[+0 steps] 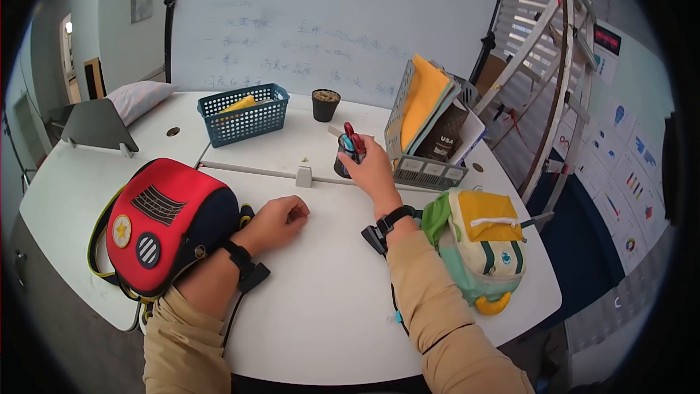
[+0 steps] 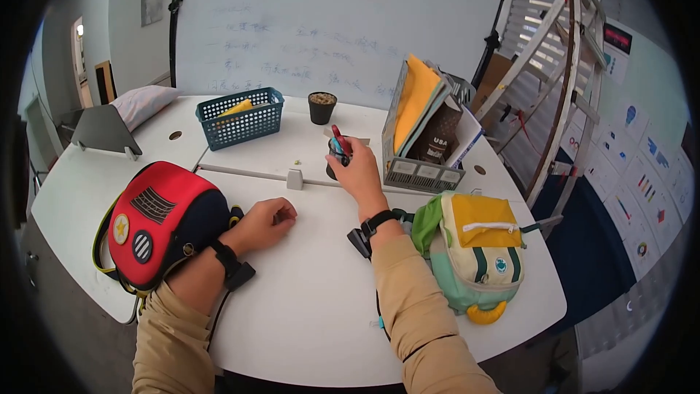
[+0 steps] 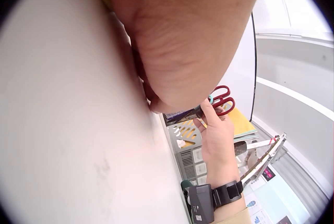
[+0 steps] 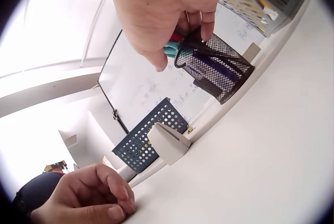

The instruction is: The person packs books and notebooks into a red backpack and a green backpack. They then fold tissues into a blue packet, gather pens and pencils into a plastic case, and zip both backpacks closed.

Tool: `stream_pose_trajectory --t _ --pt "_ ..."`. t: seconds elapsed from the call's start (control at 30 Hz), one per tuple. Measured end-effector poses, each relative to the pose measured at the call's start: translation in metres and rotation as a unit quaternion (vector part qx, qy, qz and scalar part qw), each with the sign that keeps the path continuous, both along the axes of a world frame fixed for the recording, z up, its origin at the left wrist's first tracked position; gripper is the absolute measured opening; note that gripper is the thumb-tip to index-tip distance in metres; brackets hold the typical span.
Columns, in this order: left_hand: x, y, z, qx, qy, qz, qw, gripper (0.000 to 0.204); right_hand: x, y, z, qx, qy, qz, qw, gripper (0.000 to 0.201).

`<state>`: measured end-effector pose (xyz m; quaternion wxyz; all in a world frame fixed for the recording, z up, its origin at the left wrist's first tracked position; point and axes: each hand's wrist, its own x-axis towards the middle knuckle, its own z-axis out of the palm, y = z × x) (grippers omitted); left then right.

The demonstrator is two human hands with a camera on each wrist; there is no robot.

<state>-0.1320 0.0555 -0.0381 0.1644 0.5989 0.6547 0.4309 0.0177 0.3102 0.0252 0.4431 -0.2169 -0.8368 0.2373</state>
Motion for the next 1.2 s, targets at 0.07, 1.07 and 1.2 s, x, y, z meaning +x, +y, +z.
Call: stream_pose_trajectory --t 0.07,1.07,1.2 --pt "0.0 0.002 -0.001 -0.012 -0.005 0.0 1.0 0.015 -0.001 0.002 0.0 -0.006 0.002 -0.016 1.0 0.048" --pt "0.004 -0.002 0.004 -0.019 -0.019 0.007 1.0 0.012 -0.001 0.05 0.044 -0.158 0.102 0.032 0.982 0.029" --pt "0.005 -0.004 0.005 -0.016 -0.017 0.011 1.0 0.013 0.01 0.032 0.074 -0.143 0.184 0.06 0.971 0.032"
